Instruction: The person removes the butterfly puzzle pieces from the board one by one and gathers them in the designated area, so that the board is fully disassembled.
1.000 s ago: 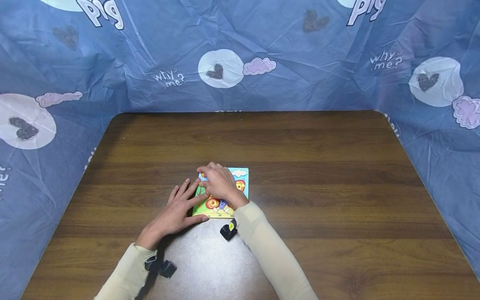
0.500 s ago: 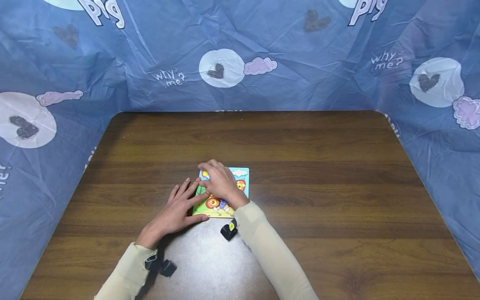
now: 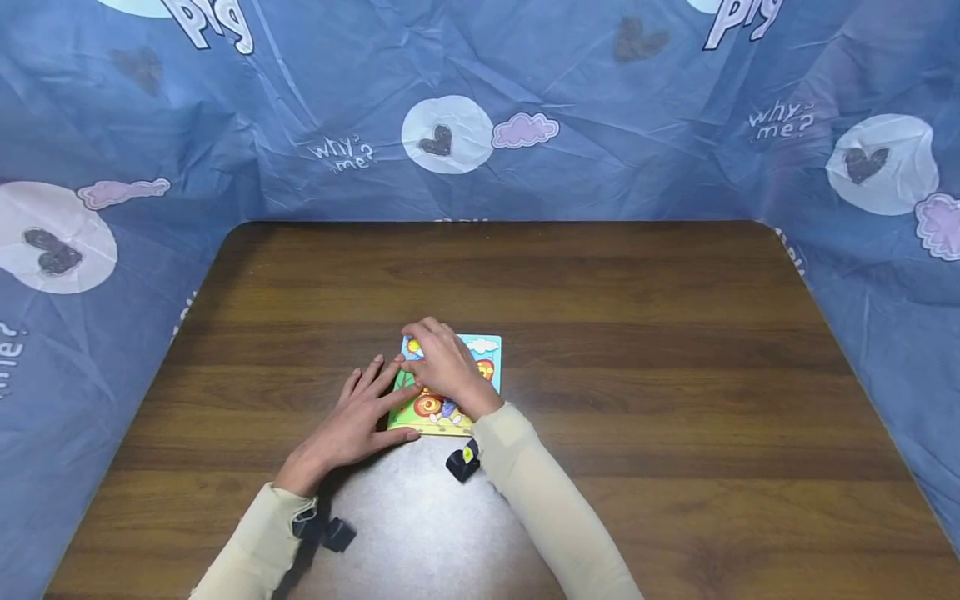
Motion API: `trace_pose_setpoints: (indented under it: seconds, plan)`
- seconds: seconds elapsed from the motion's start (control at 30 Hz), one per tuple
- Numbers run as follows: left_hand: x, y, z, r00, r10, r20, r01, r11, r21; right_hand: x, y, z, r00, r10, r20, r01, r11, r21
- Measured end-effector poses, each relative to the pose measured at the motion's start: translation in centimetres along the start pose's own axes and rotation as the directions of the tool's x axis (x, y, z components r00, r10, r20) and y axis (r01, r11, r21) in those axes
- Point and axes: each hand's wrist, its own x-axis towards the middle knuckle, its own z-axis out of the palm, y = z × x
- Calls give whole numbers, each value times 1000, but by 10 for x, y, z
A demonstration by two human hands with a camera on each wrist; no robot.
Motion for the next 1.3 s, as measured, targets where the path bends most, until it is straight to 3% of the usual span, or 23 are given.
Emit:
trace_pose_setpoints:
  seconds: [0.43, 0.87, 1.3]
  plan:
    - [-2, -1, -1, 1000, -1, -12, 1, 1000, 9, 1, -2, 4, 999, 28, -22, -28, 999, 21]
    - [-1, 0, 1, 1000, -16, 7, 16, 1000, 5, 3, -4, 2, 993, 101, 62, -102, 995, 19]
    - [-1, 1, 1, 1000, -10, 6, 10, 1000, 2, 3, 2, 1, 997, 74, 32, -75, 997, 20]
